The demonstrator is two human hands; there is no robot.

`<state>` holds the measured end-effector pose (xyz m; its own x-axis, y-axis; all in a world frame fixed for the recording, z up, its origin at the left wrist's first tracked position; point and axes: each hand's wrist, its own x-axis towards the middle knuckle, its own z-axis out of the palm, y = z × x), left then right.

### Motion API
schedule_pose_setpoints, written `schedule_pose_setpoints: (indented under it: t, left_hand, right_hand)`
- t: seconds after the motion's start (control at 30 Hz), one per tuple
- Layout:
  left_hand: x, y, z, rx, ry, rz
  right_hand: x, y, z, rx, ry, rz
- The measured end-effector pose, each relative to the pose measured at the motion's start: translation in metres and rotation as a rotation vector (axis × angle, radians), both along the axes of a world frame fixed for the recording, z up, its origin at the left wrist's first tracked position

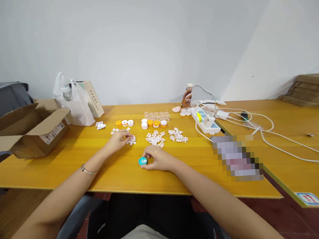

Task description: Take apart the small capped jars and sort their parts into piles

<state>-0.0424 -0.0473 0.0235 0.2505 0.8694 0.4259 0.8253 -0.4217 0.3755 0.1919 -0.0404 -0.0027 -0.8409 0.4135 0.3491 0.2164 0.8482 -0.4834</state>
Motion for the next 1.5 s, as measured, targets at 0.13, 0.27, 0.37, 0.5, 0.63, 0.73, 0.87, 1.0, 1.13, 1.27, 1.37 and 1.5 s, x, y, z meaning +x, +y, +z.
schedule_pose_setpoints:
  t: [0.13,0.27,0.37,0.5,0.63,0.73,0.87,1.0,1.13,1.27,1.37,1.5]
  left_hand:
    - [0.014,-0.014,0.004,-0.020,-0.062,-0.224]
    - [0.030,-0.028,0.008,-0.168,-0.032,-0.539]
    - [0.036,-0.032,0.008,-0.186,-0.010,-0.603]
    - [0.038,-0.030,0.003,-0.172,0.081,-0.625]
    - [0.041,-0.032,0.001,-0.130,0.176,-0.580]
    - [0.045,-0.035,0.002,-0.070,0.251,-0.516]
    - [0.048,-0.036,-0.001,0.000,0.316,-0.471]
    - [0.050,-0.035,-0.005,0.005,0.294,-0.470]
    - [0.047,-0.034,0.001,-0.024,0.184,-0.487]
    - [0.022,-0.020,0.009,-0.011,-0.006,-0.270]
    - [-0.003,-0.001,0.006,-0.013,-0.012,-0.001]
    - [-0.018,0.014,-0.005,-0.064,0.067,0.120]
  right_hand:
    - [0.001,0.001,-0.001,-0.008,0.010,0.001]
    - [0.000,0.003,-0.003,-0.004,0.020,0.000]
    - [-0.001,0.004,-0.003,0.004,0.024,-0.001]
    - [-0.002,0.005,-0.003,-0.009,0.023,0.007]
    - [-0.002,0.006,-0.004,-0.032,0.026,-0.013]
    - [-0.002,0.007,-0.007,-0.045,0.031,-0.023]
    - [-0.003,0.008,-0.010,-0.052,0.034,-0.035]
    - [-0.003,0.008,-0.010,-0.051,0.039,-0.037]
    - [-0.002,0.007,-0.007,-0.045,0.037,-0.037]
    - [-0.002,0.004,-0.004,-0.066,0.029,-0.018]
    - [-0.002,0.003,-0.002,-0.073,0.014,-0.016]
    - [-0.001,0.004,-0.002,-0.055,0.004,-0.010]
